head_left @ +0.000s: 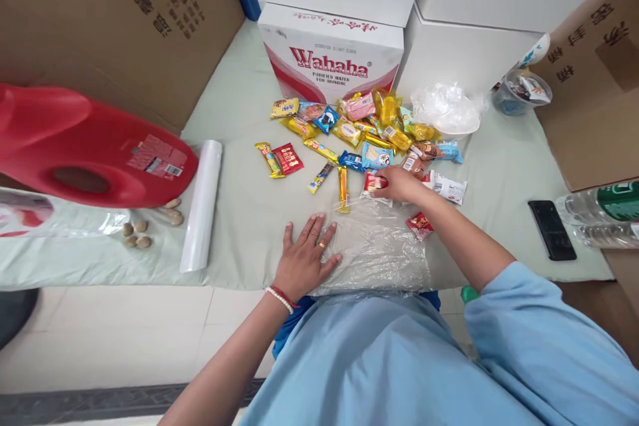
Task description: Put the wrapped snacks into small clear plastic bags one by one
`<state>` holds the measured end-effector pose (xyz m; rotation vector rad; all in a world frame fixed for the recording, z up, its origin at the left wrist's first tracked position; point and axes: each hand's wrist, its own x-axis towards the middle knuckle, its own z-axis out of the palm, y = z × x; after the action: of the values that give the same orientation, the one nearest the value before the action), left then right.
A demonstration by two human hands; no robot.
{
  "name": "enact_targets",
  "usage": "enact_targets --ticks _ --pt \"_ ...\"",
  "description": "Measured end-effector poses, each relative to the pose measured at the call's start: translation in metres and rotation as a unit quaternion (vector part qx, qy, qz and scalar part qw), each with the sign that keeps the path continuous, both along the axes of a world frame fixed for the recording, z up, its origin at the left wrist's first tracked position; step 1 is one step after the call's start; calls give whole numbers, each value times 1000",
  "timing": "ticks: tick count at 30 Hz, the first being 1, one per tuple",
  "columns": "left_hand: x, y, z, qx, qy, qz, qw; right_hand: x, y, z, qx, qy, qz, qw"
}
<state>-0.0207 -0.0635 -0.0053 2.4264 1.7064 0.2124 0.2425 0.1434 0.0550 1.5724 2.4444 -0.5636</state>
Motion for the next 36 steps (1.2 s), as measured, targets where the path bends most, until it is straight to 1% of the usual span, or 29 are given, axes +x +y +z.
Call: enact_targets --ticks 3,5,7,9,10,11,12,14,15,16,17,19,20,21,22,24,27,29,31,33,34,36 --pt "-1 1 0 -1 -15 -3 1000 32 6 -2 0 32 -65 997" --pt "-1 1 0 -1 -21 -2 1000 49 7 3 27 101 -115 988" --pt "-1 0 0 1 -25 0 1000 60 2 13 46 211 -177 960" --pt "-2 0 0 3 -28 -3 1000 62 -9 27 40 329 -222 917" --pt "-2 0 1 3 -30 -5 1000 59 -17 33 24 375 -227 899" --pt "-3 0 1 2 -33 -6 999 54 -27 39 -1 401 -217 890" --pt "-3 1 1 1 -36 -8 999 47 -38 44 -34 405 -193 893" --pt "-6 5 2 -2 -38 -11 999 27 -62 49 -94 349 -112 926" --pt "-7 8 3 -5 -38 -11 999 15 -74 49 -101 299 -72 946" --pt "-8 11 3 -8 -37 -12 999 3 -86 46 -85 247 -39 964" --pt "-9 13 3 -9 -36 -14 999 -8 -98 41 -47 200 -12 978" --pt "-10 17 2 -7 -35 -15 999 -24 -119 28 42 132 42 989" --pt "-10 17 2 -4 -36 -15 999 -29 -129 21 67 111 75 989" --pt "-10 17 1 0 -37 -14 999 -30 -137 14 73 99 108 987" --pt "-10 17 1 4 -39 -14 999 -28 -144 9 64 94 132 985" --pt "-9 16 0 10 -42 -13 999 -20 -151 3 36 98 139 985" --pt "-9 15 1 10 -42 -11 999 -7 -150 2 25 115 117 986" --pt "-8 14 1 8 -42 -10 999 -6 -145 3 19 116 133 984" --pt "-8 14 2 5 -44 -10 999 -8 -141 4 8 104 161 981" --pt "-8 13 2 2 -44 -7 999 -11 -139 4 3 88 174 981" --pt "-8 12 1 2 -42 -5 999 -11 -138 4 7 79 168 983" --pt "-7 10 1 0 -40 0 999 -10 -136 3 25 72 134 988"
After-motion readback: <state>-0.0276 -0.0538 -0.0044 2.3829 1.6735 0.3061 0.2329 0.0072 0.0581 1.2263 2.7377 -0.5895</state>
